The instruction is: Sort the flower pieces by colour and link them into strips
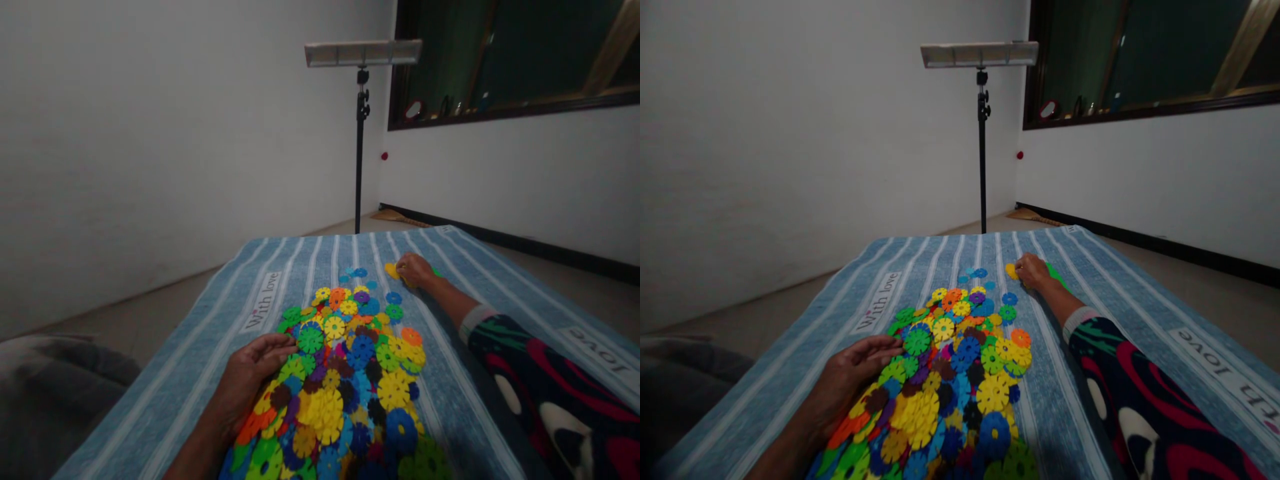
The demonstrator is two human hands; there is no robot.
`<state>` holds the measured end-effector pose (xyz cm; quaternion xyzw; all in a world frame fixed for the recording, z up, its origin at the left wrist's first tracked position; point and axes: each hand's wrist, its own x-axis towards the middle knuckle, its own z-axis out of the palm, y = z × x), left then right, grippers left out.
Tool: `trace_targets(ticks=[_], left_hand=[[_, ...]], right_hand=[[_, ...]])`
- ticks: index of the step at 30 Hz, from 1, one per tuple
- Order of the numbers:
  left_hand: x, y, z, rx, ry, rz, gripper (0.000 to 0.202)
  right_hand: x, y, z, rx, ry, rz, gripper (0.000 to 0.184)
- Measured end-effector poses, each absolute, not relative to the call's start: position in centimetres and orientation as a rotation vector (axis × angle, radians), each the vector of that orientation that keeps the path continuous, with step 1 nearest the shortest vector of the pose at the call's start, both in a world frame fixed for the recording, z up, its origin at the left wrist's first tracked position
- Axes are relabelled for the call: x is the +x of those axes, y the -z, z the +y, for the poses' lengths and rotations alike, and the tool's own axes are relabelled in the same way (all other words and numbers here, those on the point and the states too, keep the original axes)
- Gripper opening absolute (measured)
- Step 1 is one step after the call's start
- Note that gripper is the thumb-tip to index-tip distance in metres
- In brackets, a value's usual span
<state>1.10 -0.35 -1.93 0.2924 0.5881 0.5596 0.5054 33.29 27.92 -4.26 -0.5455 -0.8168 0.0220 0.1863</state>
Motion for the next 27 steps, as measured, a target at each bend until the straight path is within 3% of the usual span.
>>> trace_targets(ticks=[11, 19, 27], left_hand=[[1.1, 2.0, -0.3, 0.733, -1.369, 1.384, 0.035], [1.8, 1.7, -0.4, 0.771, -1.389, 1.394, 0.036], [1.8, 2.3, -0.2, 0.799, -1.419, 1.373, 0.034]], right_hand=[[33.6, 2.6, 23.8, -1.4, -0.024, -2.293, 0.024], [31.3, 2.7, 12.5, -0.825, -0.344, -2.408, 0.019], [29.8, 2.9, 6.3, -0.739, -0.38, -2.439, 0.014]])
